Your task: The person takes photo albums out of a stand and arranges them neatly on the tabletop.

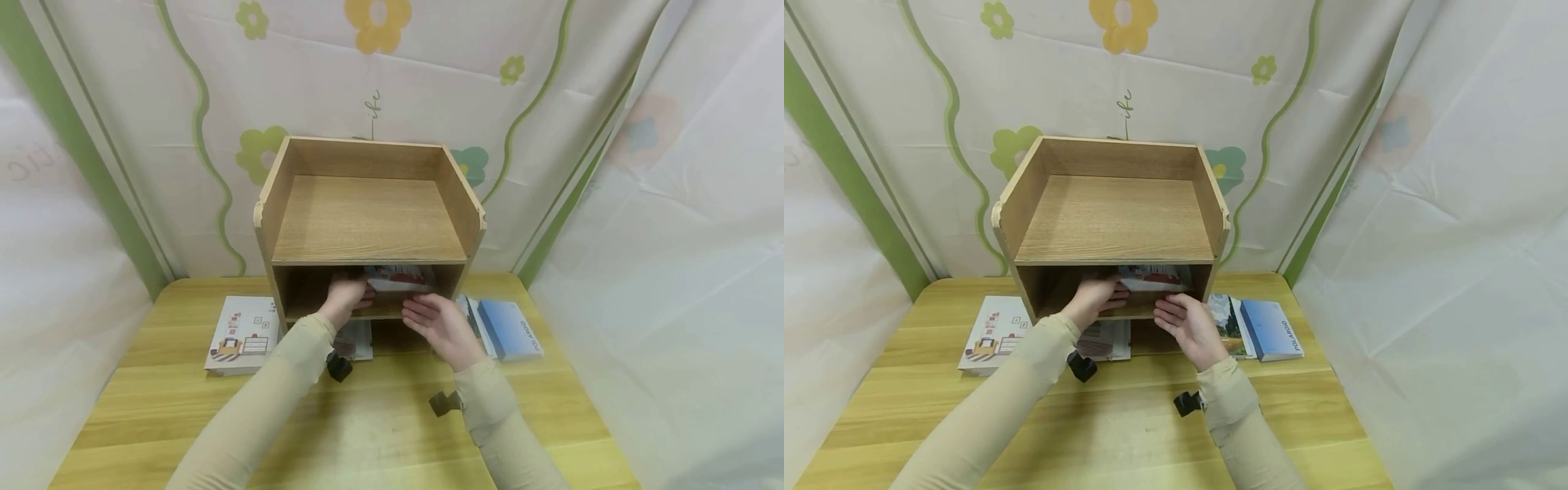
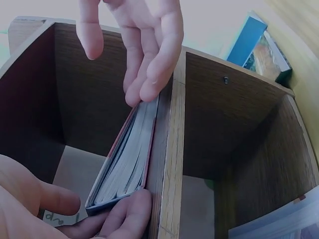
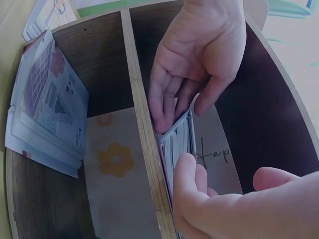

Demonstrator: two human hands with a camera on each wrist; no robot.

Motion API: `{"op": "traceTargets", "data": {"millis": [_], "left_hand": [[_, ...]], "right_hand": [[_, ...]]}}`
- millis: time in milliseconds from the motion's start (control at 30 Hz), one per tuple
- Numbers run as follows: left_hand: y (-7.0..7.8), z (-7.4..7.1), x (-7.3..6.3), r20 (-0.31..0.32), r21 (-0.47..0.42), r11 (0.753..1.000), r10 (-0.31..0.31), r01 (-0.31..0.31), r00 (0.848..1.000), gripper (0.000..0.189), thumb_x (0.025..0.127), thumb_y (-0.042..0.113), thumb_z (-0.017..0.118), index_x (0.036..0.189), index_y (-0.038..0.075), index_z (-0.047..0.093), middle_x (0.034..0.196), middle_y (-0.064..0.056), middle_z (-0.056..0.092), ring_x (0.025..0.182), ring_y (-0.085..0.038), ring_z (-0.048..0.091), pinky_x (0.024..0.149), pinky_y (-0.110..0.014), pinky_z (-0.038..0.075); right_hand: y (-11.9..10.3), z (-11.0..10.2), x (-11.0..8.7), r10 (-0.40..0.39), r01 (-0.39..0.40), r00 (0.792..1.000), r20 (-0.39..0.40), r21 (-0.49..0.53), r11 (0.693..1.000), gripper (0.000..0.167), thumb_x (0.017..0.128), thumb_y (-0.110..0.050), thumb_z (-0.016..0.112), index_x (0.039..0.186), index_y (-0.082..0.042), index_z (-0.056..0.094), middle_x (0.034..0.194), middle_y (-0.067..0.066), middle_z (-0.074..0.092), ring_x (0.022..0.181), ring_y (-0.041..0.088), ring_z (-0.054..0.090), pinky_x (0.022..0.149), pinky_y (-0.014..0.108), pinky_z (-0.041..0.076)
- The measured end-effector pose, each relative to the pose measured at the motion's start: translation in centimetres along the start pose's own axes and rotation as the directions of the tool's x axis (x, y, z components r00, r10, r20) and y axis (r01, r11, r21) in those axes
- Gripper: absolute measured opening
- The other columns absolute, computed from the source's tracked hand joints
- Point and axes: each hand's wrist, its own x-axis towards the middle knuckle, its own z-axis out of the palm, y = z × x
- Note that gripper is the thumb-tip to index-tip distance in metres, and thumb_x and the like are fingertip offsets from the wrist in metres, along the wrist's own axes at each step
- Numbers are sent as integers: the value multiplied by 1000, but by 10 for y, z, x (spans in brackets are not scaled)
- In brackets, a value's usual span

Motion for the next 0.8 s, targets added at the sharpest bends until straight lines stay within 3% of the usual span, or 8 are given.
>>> {"op": "traceTargets", "data": {"millis": [233, 533, 667, 800], "left_hand": [[-3, 2, 3, -32, 24, 998, 62, -61, 998, 29, 100, 2, 51, 123, -15, 52, 105, -30, 60, 98, -43, 62, 86, -47, 57], [-4, -5, 9, -24, 119, 990, 81, -78, 996, 29, 95, -2, 49, 119, -19, 54, 98, -32, 66, 89, -40, 68, 77, -40, 60], [-5, -11, 9, -22, 108, 992, 71, -68, 997, 29, 95, -2, 50, 119, -18, 53, 98, -31, 66, 87, -37, 69, 76, -39, 61], [-7, -20, 9, -72, 91, 991, 103, -96, 992, 24, 94, -4, 51, 112, -19, 57, 95, -31, 67, 82, -34, 70, 72, -37, 61]], "right_hand": [[1, 0, 1, -1, 1, 1000, 3, 10, 1000, 27, 102, -5, 41, 125, 10, 39, 136, 32, 38, 131, 46, 36, 109, 48, 38], [1, -6, 3, 1, -1, 1000, 1, 29, 1000, 25, 103, -6, 40, 123, 9, 40, 136, 32, 36, 131, 47, 35, 112, 50, 33], [1, -9, 3, 17, -17, 1000, -9, 29, 999, 24, 102, -6, 41, 122, 8, 39, 134, 31, 38, 130, 46, 37, 112, 51, 32], [-1, -13, 5, 45, -45, 999, -3, 22, 999, 22, 102, -6, 43, 121, 5, 40, 136, 32, 37, 130, 45, 38, 112, 50, 34]]}}
